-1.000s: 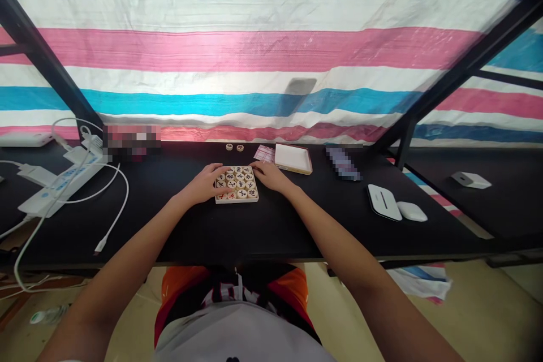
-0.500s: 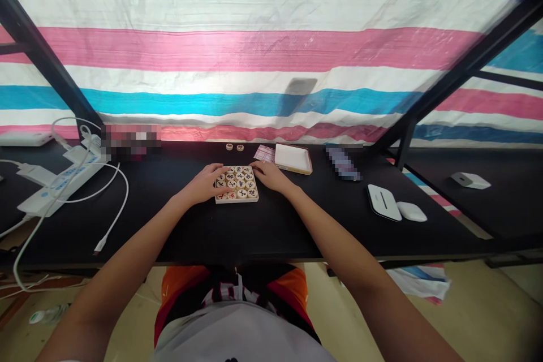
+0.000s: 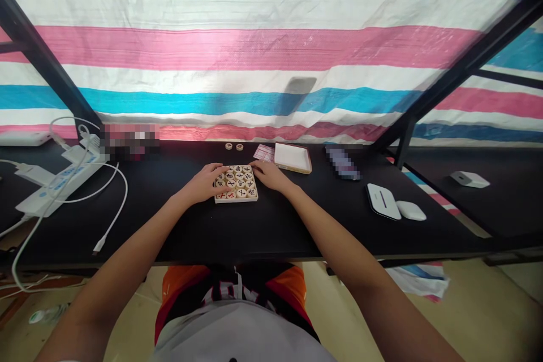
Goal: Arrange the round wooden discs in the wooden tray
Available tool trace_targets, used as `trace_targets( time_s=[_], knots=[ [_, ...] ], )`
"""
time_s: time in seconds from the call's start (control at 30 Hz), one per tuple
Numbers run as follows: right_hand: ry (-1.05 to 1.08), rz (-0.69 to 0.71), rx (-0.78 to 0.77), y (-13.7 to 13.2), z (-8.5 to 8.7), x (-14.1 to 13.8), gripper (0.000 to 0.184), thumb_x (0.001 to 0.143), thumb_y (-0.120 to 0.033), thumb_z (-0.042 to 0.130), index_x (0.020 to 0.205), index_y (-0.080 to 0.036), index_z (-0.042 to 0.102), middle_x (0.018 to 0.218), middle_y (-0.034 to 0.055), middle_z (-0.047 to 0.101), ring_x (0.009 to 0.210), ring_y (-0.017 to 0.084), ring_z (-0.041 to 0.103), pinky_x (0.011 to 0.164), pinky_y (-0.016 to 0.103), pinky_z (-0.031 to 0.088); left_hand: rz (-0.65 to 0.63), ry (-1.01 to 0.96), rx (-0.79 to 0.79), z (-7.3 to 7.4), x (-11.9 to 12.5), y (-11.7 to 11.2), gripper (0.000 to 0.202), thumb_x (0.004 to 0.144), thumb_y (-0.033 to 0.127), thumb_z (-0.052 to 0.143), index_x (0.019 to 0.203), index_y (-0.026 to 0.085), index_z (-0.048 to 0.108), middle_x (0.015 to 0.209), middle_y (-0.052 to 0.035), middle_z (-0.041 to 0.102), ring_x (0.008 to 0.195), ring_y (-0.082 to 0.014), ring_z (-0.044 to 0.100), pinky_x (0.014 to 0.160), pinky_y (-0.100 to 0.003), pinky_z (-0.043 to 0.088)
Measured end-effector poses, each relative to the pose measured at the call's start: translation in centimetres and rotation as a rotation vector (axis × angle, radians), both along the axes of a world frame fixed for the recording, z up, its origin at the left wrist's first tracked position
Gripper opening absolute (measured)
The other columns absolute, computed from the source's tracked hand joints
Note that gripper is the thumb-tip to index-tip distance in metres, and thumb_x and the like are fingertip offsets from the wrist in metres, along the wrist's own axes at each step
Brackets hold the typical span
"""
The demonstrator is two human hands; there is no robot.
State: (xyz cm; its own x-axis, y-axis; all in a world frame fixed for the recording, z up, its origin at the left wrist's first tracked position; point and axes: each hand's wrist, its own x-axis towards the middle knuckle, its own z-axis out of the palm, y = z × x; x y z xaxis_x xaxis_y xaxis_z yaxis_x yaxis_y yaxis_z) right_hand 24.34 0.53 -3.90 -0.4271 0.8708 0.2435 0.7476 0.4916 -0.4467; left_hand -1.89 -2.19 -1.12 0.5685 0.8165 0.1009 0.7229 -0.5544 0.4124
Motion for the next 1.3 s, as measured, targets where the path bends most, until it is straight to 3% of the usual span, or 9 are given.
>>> trace_targets(
  time_s=[0.2, 0.37, 0.5, 0.63, 0.7, 0.8, 1.0, 1.2, 1.3],
  knots=[
    [-0.003, -0.008, -0.002, -0.1, 0.2, -0.1, 0.025, 0.091, -0.017, 0.046, 0.111, -0.016, 0.061, 0.104, 0.0091, 0.066, 0.096, 0.019, 0.060, 0.086, 0.032, 0.044, -0.002, -0.009, -0.001, -0.2, -0.1, 0.1, 0.068, 0.080, 0.064, 0.050, 0.134, 0.023, 0.047, 0.140, -0.0109, 0.039, 0.130, -0.0287, 0.035, 0.108, -0.041, 0.034],
    [-0.004, -0.005, 0.006, -0.2, 0.2, -0.1, 0.025, 0.092, -0.018, 0.045, 0.110, -0.016, 0.061, 0.103, 0.0092, 0.067, 0.095, 0.019, 0.060, 0.086, 0.032, 0.044, 0.002, 0.003, -0.022, 0.5, 0.0, -0.4, 0.068, 0.080, 0.065, 0.050, 0.135, 0.024, 0.046, 0.141, -0.0107, 0.039, 0.130, -0.0296, 0.036, 0.107, -0.042, 0.033],
    [-0.011, -0.004, 0.003, -0.1, 0.1, 0.0, 0.026, 0.092, -0.018, 0.045, 0.112, -0.016, 0.061, 0.103, 0.0084, 0.067, 0.095, 0.018, 0.060, 0.086, 0.031, 0.044, 0.016, -0.106, 0.027, 1.4, 0.0, -0.2, 0.057, 0.090, 0.058, 0.036, 0.129, 0.021, 0.052, 0.136, -0.0099, 0.045, 0.128, -0.0268, 0.038, 0.109, -0.040, 0.031],
    [-0.008, 0.002, 0.002, -0.1, 0.1, 0.0, 0.026, 0.091, -0.017, 0.045, 0.112, -0.015, 0.061, 0.104, 0.0095, 0.067, 0.097, 0.019, 0.060, 0.086, 0.031, 0.044, 0.106, -0.247, 0.046, 1.3, -0.7, 1.8, 0.046, 0.091, 0.049, 0.039, 0.118, 0.018, 0.059, 0.120, -0.0083, 0.056, 0.110, -0.0210, 0.053, 0.100, -0.034, 0.040],
    [-0.008, -0.005, 0.000, -0.1, 0.2, -0.1, 0.026, 0.091, -0.017, 0.045, 0.112, -0.015, 0.061, 0.104, 0.0096, 0.067, 0.096, 0.019, 0.060, 0.086, 0.032, 0.044, 0.143, -0.216, 0.002, 0.8, -1.2, 3.2, 0.039, 0.087, 0.044, 0.046, 0.109, 0.018, 0.063, 0.110, -0.0070, 0.062, 0.097, -0.0199, 0.058, 0.090, -0.032, 0.046],
    [-0.010, -0.001, 0.004, -0.1, 0.2, -0.1, 0.026, 0.091, -0.017, 0.045, 0.112, -0.015, 0.061, 0.105, 0.0095, 0.066, 0.097, 0.019, 0.060, 0.087, 0.031, 0.044, 0.147, -0.112, 0.008, 0.1, -1.5, 5.4, 0.032, 0.085, 0.036, 0.046, 0.101, 0.017, 0.066, 0.101, -0.0068, 0.064, 0.089, -0.0196, 0.060, 0.088, -0.033, 0.047],
    [-0.008, -0.007, -0.002, -0.1, 0.3, 0.0, 0.026, 0.091, -0.017, 0.046, 0.112, -0.017, 0.061, 0.103, 0.0088, 0.066, 0.095, 0.019, 0.060, 0.084, 0.030, 0.044, 0.055, 0.120, 0.169, 0.4, 0.7, 9.5, 0.042, 0.083, 0.012, 0.035, 0.113, 0.021, 0.062, 0.120, -0.0069, 0.057, 0.114, -0.0221, 0.051, 0.097, -0.035, 0.043],
    [-0.001, -0.016, -0.004, -0.2, 0.4, -0.1, 0.025, 0.091, -0.016, 0.045, 0.111, -0.017, 0.061, 0.103, 0.0083, 0.066, 0.094, 0.018, 0.060, 0.084, 0.030, 0.044, -0.002, 0.314, 0.215, 0.3, 3.1, 12.3, 0.063, 0.075, 0.003, 0.039, 0.133, 0.025, 0.048, 0.141, -0.0065, 0.043, 0.119, -0.0286, 0.045, 0.094, -0.041, 0.043],
    [0.012, -0.013, 0.003, -0.1, 0.4, 0.0, 0.025, 0.091, -0.016, 0.045, 0.110, -0.017, 0.061, 0.104, 0.0076, 0.066, 0.094, 0.018, 0.060, 0.085, 0.029, 0.044, -0.016, 0.358, 0.213, -0.1, 3.3, 12.9, 0.065, 0.074, 0.004, 0.040, 0.135, 0.026, 0.046, 0.140, -0.0053, 0.046, 0.118, -0.0283, 0.045, 0.094, -0.040, 0.043]
  ],
)
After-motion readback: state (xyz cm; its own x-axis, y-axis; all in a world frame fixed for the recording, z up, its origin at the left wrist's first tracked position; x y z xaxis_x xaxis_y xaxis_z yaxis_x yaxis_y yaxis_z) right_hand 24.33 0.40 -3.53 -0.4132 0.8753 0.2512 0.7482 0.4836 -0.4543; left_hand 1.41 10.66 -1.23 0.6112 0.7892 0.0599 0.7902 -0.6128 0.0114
